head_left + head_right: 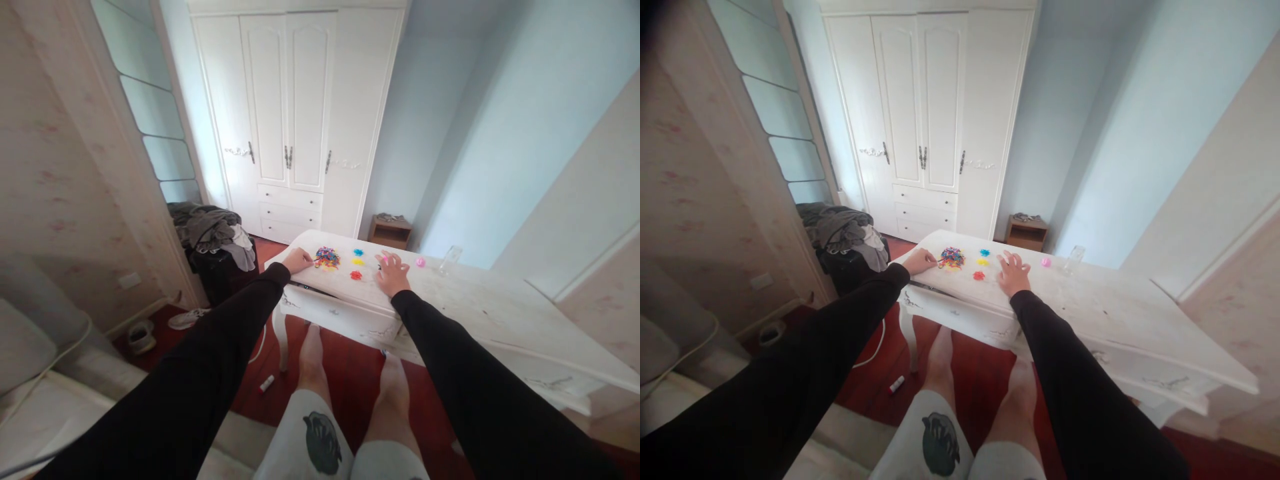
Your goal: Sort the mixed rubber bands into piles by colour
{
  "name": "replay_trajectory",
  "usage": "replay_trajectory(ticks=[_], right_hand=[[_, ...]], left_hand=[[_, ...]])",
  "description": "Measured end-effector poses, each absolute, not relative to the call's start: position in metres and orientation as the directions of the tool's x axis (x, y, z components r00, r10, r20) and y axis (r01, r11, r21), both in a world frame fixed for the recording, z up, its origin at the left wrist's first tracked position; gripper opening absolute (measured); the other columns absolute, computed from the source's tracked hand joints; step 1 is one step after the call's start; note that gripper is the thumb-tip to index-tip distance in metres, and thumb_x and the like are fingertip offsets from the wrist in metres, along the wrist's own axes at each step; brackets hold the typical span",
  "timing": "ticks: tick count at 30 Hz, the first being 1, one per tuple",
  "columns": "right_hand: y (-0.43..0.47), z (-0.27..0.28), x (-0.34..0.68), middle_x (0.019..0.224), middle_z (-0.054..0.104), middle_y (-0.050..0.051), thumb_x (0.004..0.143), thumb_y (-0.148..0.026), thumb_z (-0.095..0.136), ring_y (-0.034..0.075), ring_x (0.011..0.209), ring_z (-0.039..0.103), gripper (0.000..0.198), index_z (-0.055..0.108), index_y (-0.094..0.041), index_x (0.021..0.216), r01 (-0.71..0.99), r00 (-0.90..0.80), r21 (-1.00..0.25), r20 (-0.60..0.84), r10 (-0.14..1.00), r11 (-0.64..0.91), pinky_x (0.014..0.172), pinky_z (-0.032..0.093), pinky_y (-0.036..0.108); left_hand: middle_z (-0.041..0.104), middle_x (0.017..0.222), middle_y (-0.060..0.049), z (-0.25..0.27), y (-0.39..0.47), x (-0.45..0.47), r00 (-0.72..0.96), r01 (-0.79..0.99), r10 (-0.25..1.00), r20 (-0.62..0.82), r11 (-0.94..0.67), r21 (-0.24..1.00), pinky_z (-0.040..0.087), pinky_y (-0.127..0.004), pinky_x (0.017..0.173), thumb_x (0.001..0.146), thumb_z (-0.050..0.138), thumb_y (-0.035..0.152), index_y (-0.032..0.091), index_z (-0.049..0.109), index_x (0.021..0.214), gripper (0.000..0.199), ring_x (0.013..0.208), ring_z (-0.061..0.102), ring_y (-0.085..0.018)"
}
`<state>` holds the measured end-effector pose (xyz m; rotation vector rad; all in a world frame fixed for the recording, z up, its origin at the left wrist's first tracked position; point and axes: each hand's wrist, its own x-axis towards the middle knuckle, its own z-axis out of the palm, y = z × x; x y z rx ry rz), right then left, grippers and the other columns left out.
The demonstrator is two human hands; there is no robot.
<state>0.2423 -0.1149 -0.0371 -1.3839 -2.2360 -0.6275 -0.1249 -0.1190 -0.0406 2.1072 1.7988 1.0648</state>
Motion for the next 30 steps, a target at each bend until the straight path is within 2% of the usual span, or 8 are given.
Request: replay_trajectory(ticks=[4, 10, 13, 18, 25, 30], right_hand=[[-0.113, -0.023, 0.249, 0.161, 0.039, 0.011, 0.090, -0.021, 0.042, 0.035, 0.141, 0.029, 0.056, 0.050, -0.025, 0.146, 0.796, -0.605, 0.346, 0.451, 0.656, 0.497, 0.097, 0.035, 0.056], [-0.093, 0.012, 0.260, 0.164, 0.036, 0.009, 0.088, -0.018, 0.044, 0.034, 0.144, 0.026, 0.061, 0.048, -0.027, 0.148, 0.693, -0.718, 0.450, 0.357, 0.598, 0.563, 0.101, 0.030, 0.056], [-0.082, 0.025, 0.261, 0.166, 0.033, 0.006, 0.085, -0.019, 0.046, 0.033, 0.146, 0.025, 0.064, 0.047, -0.028, 0.148, 0.662, -0.743, 0.460, 0.296, 0.600, 0.593, 0.101, 0.030, 0.054], [-0.078, 0.033, 0.254, 0.167, 0.030, 0.004, 0.081, -0.019, 0.049, 0.031, 0.148, 0.024, 0.068, 0.047, -0.030, 0.149, 0.630, -0.769, 0.479, 0.277, 0.576, 0.611, 0.103, 0.028, 0.054], [-0.093, 0.037, 0.257, 0.166, 0.031, 0.005, 0.081, -0.020, 0.050, 0.031, 0.147, 0.025, 0.067, 0.049, -0.029, 0.147, 0.640, -0.762, 0.462, 0.278, 0.585, 0.614, 0.105, 0.028, 0.056], [-0.089, 0.041, 0.271, 0.165, 0.033, 0.006, 0.088, -0.024, 0.047, 0.031, 0.146, 0.025, 0.060, 0.048, -0.029, 0.148, 0.675, -0.733, 0.441, 0.314, 0.603, 0.591, 0.106, 0.026, 0.056]], left_hand=[[0.073, 0.070, -0.011, -0.040, -0.121, -0.121, 0.018, 0.820, 0.905, 0.426, -0.257, 0.511, 0.050, -0.033, 0.073, 0.071, 0.067, 0.020, 0.015, 0.075, 0.065, 0.011, 0.071, 0.065, -0.023], [0.071, 0.072, -0.007, -0.029, -0.124, -0.114, 0.148, 0.817, 0.884, 0.444, -0.362, 0.448, 0.049, -0.032, 0.073, 0.076, 0.063, 0.022, 0.017, 0.072, 0.072, 0.011, 0.071, 0.063, -0.021], [0.071, 0.071, -0.005, -0.021, -0.126, -0.107, 0.251, 0.800, 0.874, 0.417, -0.430, 0.419, 0.048, -0.029, 0.072, 0.077, 0.065, 0.024, 0.017, 0.072, 0.073, 0.011, 0.070, 0.063, -0.019], [0.071, 0.069, -0.003, -0.015, -0.126, -0.089, 0.368, 0.786, 0.857, 0.361, -0.494, 0.372, 0.047, -0.028, 0.072, 0.068, 0.074, 0.021, 0.017, 0.074, 0.073, 0.006, 0.069, 0.064, -0.018], [0.067, 0.065, -0.006, -0.018, -0.127, -0.071, 0.371, 0.823, 0.868, 0.330, -0.472, 0.317, 0.047, -0.031, 0.073, 0.069, 0.066, 0.017, 0.017, 0.069, 0.064, 0.005, 0.069, 0.063, -0.022], [0.065, 0.065, -0.007, -0.019, -0.126, -0.065, 0.342, 0.859, 0.886, 0.312, -0.430, 0.277, 0.047, -0.032, 0.073, 0.071, 0.064, 0.015, 0.019, 0.061, 0.060, 0.012, 0.067, 0.061, -0.022]])
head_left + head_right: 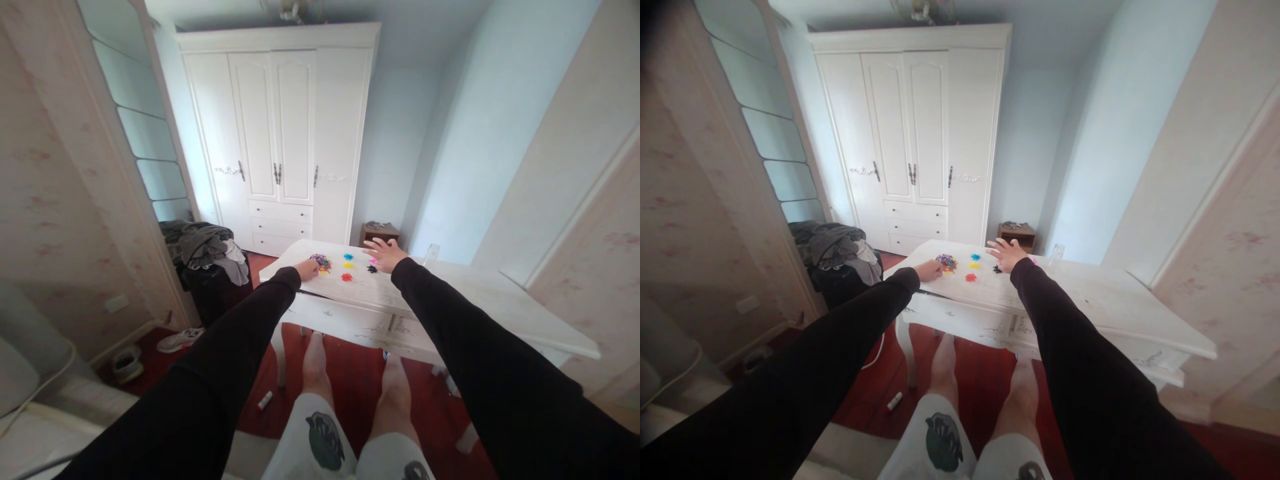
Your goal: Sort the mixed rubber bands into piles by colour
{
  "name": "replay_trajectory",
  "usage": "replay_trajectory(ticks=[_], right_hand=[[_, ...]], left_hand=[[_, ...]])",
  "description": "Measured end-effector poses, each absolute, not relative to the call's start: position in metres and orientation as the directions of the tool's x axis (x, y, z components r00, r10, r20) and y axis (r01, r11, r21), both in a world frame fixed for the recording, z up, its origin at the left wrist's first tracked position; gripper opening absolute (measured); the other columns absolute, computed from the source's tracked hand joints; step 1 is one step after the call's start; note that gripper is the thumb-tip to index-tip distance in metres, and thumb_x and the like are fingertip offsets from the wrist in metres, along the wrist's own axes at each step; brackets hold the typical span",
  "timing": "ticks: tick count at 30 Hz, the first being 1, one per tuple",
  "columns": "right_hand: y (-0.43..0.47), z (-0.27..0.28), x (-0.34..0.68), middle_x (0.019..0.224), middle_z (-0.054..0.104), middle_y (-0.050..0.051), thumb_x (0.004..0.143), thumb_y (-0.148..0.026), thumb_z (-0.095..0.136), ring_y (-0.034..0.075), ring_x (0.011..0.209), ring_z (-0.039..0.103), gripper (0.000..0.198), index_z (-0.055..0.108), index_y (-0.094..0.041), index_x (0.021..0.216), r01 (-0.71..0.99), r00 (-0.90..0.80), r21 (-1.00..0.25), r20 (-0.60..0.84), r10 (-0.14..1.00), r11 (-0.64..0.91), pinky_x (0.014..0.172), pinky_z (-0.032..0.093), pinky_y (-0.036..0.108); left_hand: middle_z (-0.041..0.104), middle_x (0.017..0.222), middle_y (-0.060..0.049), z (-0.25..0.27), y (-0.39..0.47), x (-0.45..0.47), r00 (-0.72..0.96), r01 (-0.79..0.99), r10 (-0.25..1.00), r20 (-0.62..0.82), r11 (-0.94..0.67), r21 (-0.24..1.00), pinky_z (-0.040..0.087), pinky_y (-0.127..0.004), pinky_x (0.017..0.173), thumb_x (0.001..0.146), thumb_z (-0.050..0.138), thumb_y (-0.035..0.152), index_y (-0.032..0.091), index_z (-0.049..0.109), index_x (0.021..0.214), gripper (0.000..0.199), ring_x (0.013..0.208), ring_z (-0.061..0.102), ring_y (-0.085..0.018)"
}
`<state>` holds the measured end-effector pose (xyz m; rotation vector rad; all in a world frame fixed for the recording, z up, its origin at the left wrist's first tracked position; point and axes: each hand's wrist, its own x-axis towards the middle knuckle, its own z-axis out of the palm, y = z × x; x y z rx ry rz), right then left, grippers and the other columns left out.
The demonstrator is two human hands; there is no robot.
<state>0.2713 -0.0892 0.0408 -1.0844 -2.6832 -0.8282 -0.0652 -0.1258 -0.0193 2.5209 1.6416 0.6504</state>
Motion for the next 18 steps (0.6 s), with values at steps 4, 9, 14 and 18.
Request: replay_trajectory(ticks=[4, 9, 14, 18], right_hand=[[-0.078, 0.040, 0.283, 0.165, 0.033, 0.007, 0.091, -0.031, 0.047, 0.032, 0.146, 0.025, 0.057, 0.047, -0.030, 0.148, 0.684, -0.727, 0.433, 0.335, 0.600, 0.587, 0.105, 0.027, 0.056], [-0.057, 0.035, 0.307, 0.165, 0.033, 0.008, 0.090, -0.027, 0.048, 0.033, 0.145, 0.025, 0.057, 0.048, -0.027, 0.147, 0.705, -0.706, 0.423, 0.340, 0.621, 0.570, 0.102, 0.028, 0.057], [-0.029, 0.024, 0.332, 0.164, 0.035, 0.009, 0.089, -0.024, 0.050, 0.034, 0.143, 0.026, 0.059, 0.047, -0.027, 0.148, 0.723, -0.687, 0.408, 0.339, 0.643, 0.557, 0.101, 0.029, 0.056], [-0.010, 0.017, 0.341, 0.163, 0.036, 0.008, 0.090, -0.025, 0.051, 0.036, 0.142, 0.027, 0.058, 0.048, -0.028, 0.148, 0.732, -0.680, 0.384, 0.357, 0.640, 0.563, 0.101, 0.030, 0.056]], left_hand=[[0.068, 0.075, -0.010, -0.016, -0.118, -0.062, 0.314, 0.871, 0.887, 0.338, -0.411, 0.269, 0.046, -0.032, 0.076, 0.076, 0.060, 0.015, 0.018, 0.063, 0.067, 0.010, 0.074, 0.062, -0.022], [0.066, 0.070, -0.007, -0.002, -0.097, -0.066, 0.267, 0.872, 0.890, 0.370, -0.387, 0.300, 0.043, -0.031, 0.073, 0.074, 0.056, 0.012, 0.019, 0.062, 0.069, 0.010, 0.074, 0.061, -0.022], [0.058, 0.056, -0.002, 0.009, -0.076, -0.072, 0.300, 0.824, 0.904, 0.303, -0.406, 0.395, 0.041, -0.029, 0.068, 0.062, 0.059, 0.010, 0.020, 0.056, 0.057, 0.012, 0.066, 0.056, -0.019], [0.052, 0.045, 0.003, 0.015, -0.059, -0.077, 0.310, 0.768, 0.940, 0.142, -0.336, 0.546, 0.038, -0.026, 0.056, 0.058, 0.064, 0.013, 0.019, 0.059, 0.055, 0.008, 0.051, 0.049, -0.014]])
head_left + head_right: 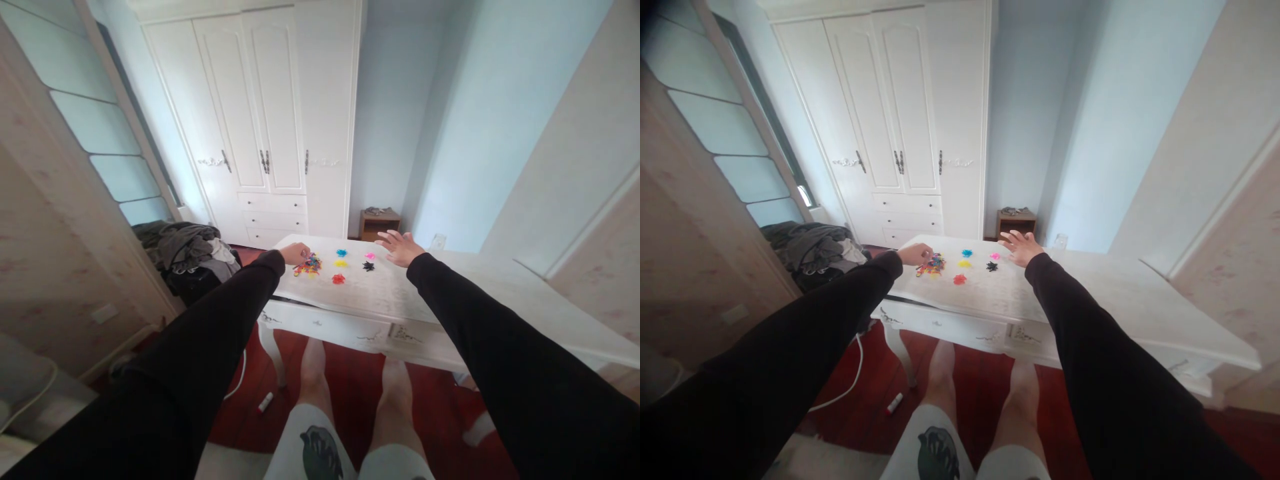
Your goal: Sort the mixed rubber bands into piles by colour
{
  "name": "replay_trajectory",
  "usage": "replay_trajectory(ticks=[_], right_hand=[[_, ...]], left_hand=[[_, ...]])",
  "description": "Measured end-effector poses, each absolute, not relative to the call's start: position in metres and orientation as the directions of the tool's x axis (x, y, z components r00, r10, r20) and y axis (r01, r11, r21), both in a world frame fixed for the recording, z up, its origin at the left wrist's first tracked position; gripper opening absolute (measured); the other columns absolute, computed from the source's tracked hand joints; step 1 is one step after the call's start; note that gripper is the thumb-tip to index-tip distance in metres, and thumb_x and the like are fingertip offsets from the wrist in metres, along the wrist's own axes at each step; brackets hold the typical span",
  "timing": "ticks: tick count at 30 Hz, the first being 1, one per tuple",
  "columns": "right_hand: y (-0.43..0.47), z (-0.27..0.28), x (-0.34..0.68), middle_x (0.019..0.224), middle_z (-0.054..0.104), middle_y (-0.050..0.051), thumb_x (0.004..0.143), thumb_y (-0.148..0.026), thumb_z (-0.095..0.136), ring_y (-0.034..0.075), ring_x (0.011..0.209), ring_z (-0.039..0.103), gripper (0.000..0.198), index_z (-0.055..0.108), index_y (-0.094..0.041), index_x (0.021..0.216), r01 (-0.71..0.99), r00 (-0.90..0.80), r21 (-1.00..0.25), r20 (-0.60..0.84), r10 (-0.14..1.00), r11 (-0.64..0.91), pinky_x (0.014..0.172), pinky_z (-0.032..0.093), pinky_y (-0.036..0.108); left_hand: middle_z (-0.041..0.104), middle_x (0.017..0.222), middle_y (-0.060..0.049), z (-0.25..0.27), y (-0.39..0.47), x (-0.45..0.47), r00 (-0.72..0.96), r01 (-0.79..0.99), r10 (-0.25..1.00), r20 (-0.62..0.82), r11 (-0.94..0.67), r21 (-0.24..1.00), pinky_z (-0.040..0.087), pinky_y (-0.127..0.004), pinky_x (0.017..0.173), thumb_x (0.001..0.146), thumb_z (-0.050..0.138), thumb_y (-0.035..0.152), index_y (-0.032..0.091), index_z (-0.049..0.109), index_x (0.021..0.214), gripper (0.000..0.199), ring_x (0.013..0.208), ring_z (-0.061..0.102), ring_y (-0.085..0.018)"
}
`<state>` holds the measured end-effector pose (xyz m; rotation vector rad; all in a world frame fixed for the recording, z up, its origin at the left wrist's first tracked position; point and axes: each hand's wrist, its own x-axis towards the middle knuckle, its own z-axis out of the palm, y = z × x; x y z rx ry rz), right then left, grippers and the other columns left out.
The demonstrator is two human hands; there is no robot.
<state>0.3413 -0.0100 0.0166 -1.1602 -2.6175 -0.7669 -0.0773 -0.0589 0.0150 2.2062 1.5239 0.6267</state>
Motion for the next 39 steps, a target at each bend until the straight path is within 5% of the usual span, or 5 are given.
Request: replay_trajectory(ticks=[6, 13, 24, 30, 39], right_hand=[[0.004, 0.015, 0.337, 0.164, 0.034, 0.007, 0.096, -0.033, 0.044, 0.035, 0.143, 0.028, 0.055, 0.043, -0.030, 0.150, 0.721, -0.691, 0.388, 0.351, 0.632, 0.574, 0.100, 0.033, 0.054], [0.001, 0.000, 0.335, 0.157, 0.044, 0.013, 0.103, -0.044, 0.036, 0.032, 0.140, 0.036, 0.047, 0.051, -0.025, 0.143, 0.698, -0.702, 0.264, 0.432, 0.565, 0.666, 0.098, 0.032, 0.049], [0.021, -0.013, 0.306, 0.106, 0.070, 0.008, 0.103, -0.033, 0.042, 0.027, 0.111, 0.053, 0.026, 0.065, -0.022, 0.106, 0.667, -0.291, -0.217, 0.805, 0.518, 0.713, 0.096, 0.036, 0.044], [0.015, -0.029, 0.297, 0.117, 0.069, 0.009, 0.102, -0.034, 0.046, 0.026, 0.111, 0.057, 0.025, 0.060, -0.022, 0.119, 0.567, -0.377, -0.305, 0.729, 0.571, 0.765, 0.097, 0.038, 0.045], [0.008, -0.029, 0.286, 0.090, 0.072, 0.005, 0.100, -0.037, 0.054, 0.022, 0.089, 0.063, 0.022, 0.068, -0.022, 0.091, 0.494, -0.310, -0.442, 0.715, 0.627, 0.748, 0.080, 0.044, 0.038]], left_hand=[[0.065, 0.057, -0.005, 0.032, -0.037, -0.067, 0.324, 0.568, 0.946, -0.010, -0.186, 0.801, 0.038, -0.025, 0.050, 0.059, 0.076, 0.020, 0.015, 0.061, 0.062, 0.015, 0.047, 0.052, -0.012], [0.064, 0.065, -0.005, 0.036, -0.024, -0.001, 0.420, 0.233, 0.899, 0.125, -0.240, 0.942, 0.038, -0.023, 0.054, 0.062, 0.081, 0.024, 0.009, 0.071, 0.081, 0.026, 0.056, 0.053, -0.010], [0.069, 0.075, -0.006, 0.007, 0.035, 0.092, 0.472, -0.183, 0.811, 0.346, -0.294, 0.938, 0.045, -0.023, 0.064, 0.070, 0.084, 0.043, 0.009, 0.070, 0.084, 0.039, 0.062, 0.058, -0.009], [0.069, 0.068, -0.004, -0.007, 0.033, 0.096, 0.478, -0.134, 0.791, 0.382, -0.364, 0.922, 0.049, -0.024, 0.065, 0.075, 0.083, 0.040, 0.010, 0.073, 0.089, 0.035, 0.063, 0.063, -0.012], [0.068, 0.075, -0.004, -0.008, 0.020, 0.094, 0.526, -0.205, 0.746, 0.409, -0.355, 0.912, 0.050, -0.025, 0.064, 0.082, 0.078, 0.039, 0.012, 0.067, 0.087, 0.030, 0.063, 0.063, -0.012]])
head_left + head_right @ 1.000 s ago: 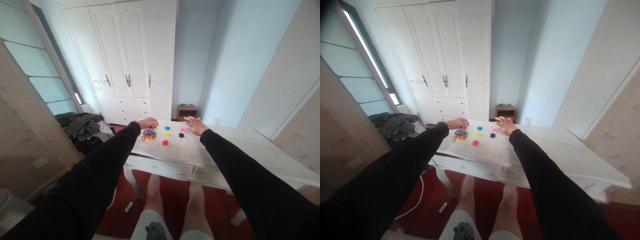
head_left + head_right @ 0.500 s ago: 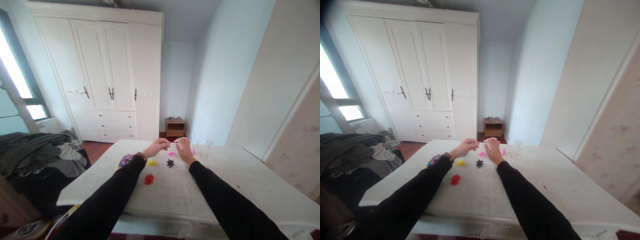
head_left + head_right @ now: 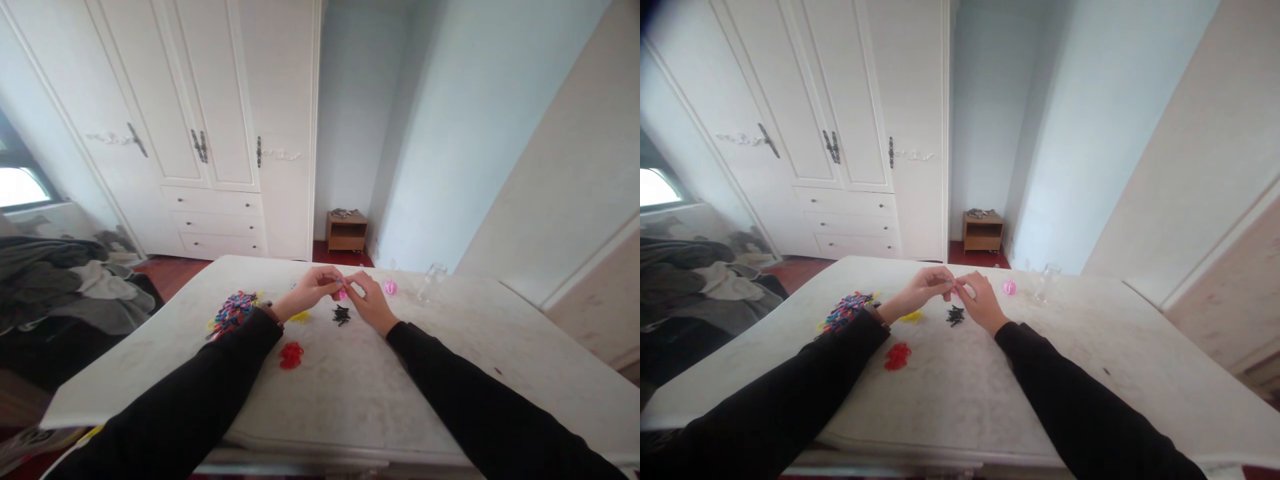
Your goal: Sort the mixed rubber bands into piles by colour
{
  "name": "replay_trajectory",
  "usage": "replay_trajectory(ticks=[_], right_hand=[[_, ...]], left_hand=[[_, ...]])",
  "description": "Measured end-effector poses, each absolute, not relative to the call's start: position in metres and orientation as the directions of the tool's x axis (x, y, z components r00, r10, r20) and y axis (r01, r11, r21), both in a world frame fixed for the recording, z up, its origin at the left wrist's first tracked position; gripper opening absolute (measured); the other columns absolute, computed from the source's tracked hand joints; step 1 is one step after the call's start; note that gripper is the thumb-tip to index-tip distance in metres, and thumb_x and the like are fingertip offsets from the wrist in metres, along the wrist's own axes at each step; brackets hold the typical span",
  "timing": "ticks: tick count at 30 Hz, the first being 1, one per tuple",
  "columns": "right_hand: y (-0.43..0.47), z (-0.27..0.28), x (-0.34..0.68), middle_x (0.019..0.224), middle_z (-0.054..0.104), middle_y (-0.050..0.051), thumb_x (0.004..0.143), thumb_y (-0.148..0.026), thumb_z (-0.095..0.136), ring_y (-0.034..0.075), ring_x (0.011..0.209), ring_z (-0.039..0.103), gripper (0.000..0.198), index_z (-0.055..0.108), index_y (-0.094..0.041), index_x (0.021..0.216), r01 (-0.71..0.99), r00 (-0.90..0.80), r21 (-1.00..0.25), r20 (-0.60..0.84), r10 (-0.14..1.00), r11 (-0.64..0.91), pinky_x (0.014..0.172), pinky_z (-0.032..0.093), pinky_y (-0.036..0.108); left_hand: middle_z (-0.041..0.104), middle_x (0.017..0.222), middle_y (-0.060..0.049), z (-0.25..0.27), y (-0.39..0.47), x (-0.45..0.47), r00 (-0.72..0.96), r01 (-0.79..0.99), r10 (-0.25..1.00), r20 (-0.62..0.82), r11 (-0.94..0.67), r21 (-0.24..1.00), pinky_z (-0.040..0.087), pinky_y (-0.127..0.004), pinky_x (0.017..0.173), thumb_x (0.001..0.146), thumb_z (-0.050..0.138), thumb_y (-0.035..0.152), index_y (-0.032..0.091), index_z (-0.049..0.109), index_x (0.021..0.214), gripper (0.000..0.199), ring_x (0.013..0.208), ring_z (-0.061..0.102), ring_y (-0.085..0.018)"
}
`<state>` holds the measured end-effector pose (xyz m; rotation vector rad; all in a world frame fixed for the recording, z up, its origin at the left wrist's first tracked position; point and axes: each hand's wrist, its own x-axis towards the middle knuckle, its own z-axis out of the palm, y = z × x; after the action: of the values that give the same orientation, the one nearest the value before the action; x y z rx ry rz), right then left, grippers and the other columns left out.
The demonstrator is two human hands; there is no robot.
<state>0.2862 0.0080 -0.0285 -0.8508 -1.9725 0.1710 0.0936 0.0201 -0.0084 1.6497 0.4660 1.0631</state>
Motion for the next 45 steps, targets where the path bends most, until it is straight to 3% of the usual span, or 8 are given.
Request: replay_trajectory(ticks=[5, 11, 19, 28, 36, 41, 45], right_hand=[[0.009, -0.028, 0.293, 0.102, 0.075, 0.005, 0.094, -0.034, 0.063, 0.020, 0.090, 0.068, 0.022, 0.069, -0.023, 0.112, 0.404, -0.266, -0.569, 0.676, 0.687, 0.717, 0.074, 0.048, 0.033], [0.001, -0.024, 0.290, 0.088, 0.073, 0.003, 0.090, -0.025, 0.062, 0.017, 0.082, 0.066, 0.010, 0.070, -0.021, 0.090, 0.379, -0.315, -0.559, 0.672, 0.671, 0.738, 0.074, 0.049, 0.032], [-0.004, -0.020, 0.287, 0.076, 0.068, 0.001, 0.090, -0.030, 0.060, 0.016, 0.071, 0.060, 0.016, 0.064, -0.020, 0.077, 0.408, -0.202, -0.630, 0.644, 0.738, 0.661, 0.068, 0.048, 0.030], [0.000, -0.023, 0.290, 0.077, 0.065, 0.001, 0.090, -0.029, 0.057, 0.015, 0.072, 0.060, 0.015, 0.061, -0.020, 0.079, 0.435, -0.170, -0.648, 0.623, 0.764, 0.625, 0.065, 0.046, 0.028], [-0.004, -0.020, 0.287, 0.074, 0.064, 0.001, 0.092, -0.032, 0.056, 0.016, 0.071, 0.058, 0.019, 0.060, -0.021, 0.077, 0.433, -0.222, -0.632, 0.616, 0.755, 0.643, 0.064, 0.045, 0.028], [-0.005, -0.019, 0.286, 0.074, 0.063, 0.001, 0.094, -0.035, 0.055, 0.015, 0.070, 0.057, 0.023, 0.060, -0.021, 0.077, 0.436, -0.244, -0.633, 0.600, 0.762, 0.639, 0.064, 0.045, 0.028], [-0.005, -0.020, 0.286, 0.074, 0.064, 0.001, 0.094, -0.037, 0.056, 0.015, 0.071, 0.058, 0.024, 0.061, -0.021, 0.078, 0.443, -0.249, -0.631, 0.596, 0.763, 0.637, 0.064, 0.045, 0.027]], left_hand=[[0.068, 0.076, -0.004, -0.011, 0.017, 0.093, 0.545, -0.197, 0.749, 0.378, -0.325, 0.925, 0.049, -0.026, 0.065, 0.082, 0.078, 0.036, 0.012, 0.066, 0.083, 0.027, 0.063, 0.062, -0.011], [0.068, 0.077, -0.004, -0.013, 0.013, 0.094, 0.581, -0.211, 0.729, 0.361, -0.294, 0.932, 0.046, -0.025, 0.061, 0.081, 0.078, 0.035, 0.012, 0.065, 0.084, 0.026, 0.060, 0.060, -0.010], [0.066, 0.071, -0.001, -0.011, 0.018, 0.093, 0.461, -0.214, 0.833, 0.305, -0.229, 0.949, 0.047, -0.025, 0.059, 0.075, 0.077, 0.033, 0.014, 0.064, 0.087, 0.026, 0.056, 0.060, -0.010], [0.067, 0.067, -0.001, -0.010, 0.021, 0.092, 0.377, -0.059, 0.878, 0.293, -0.293, 0.954, 0.050, -0.026, 0.063, 0.071, 0.079, 0.037, 0.012, 0.068, 0.084, 0.030, 0.058, 0.060, -0.011], [0.067, 0.065, 0.000, -0.012, 0.022, 0.094, 0.335, -0.109, 0.886, 0.320, -0.301, 0.947, 0.051, -0.027, 0.065, 0.067, 0.084, 0.039, 0.013, 0.068, 0.083, 0.034, 0.060, 0.060, -0.011], [0.067, 0.065, -0.001, -0.011, 0.019, 0.093, 0.375, -0.043, 0.869, 0.322, -0.331, 0.943, 0.052, -0.028, 0.066, 0.070, 0.082, 0.042, 0.012, 0.071, 0.096, 0.041, 0.062, 0.062, -0.012], [0.067, 0.064, 0.000, -0.010, 0.018, 0.093, 0.377, -0.012, 0.859, 0.346, -0.369, 0.929, 0.052, -0.027, 0.064, 0.072, 0.082, 0.044, 0.013, 0.070, 0.091, 0.039, 0.061, 0.062, -0.012]])
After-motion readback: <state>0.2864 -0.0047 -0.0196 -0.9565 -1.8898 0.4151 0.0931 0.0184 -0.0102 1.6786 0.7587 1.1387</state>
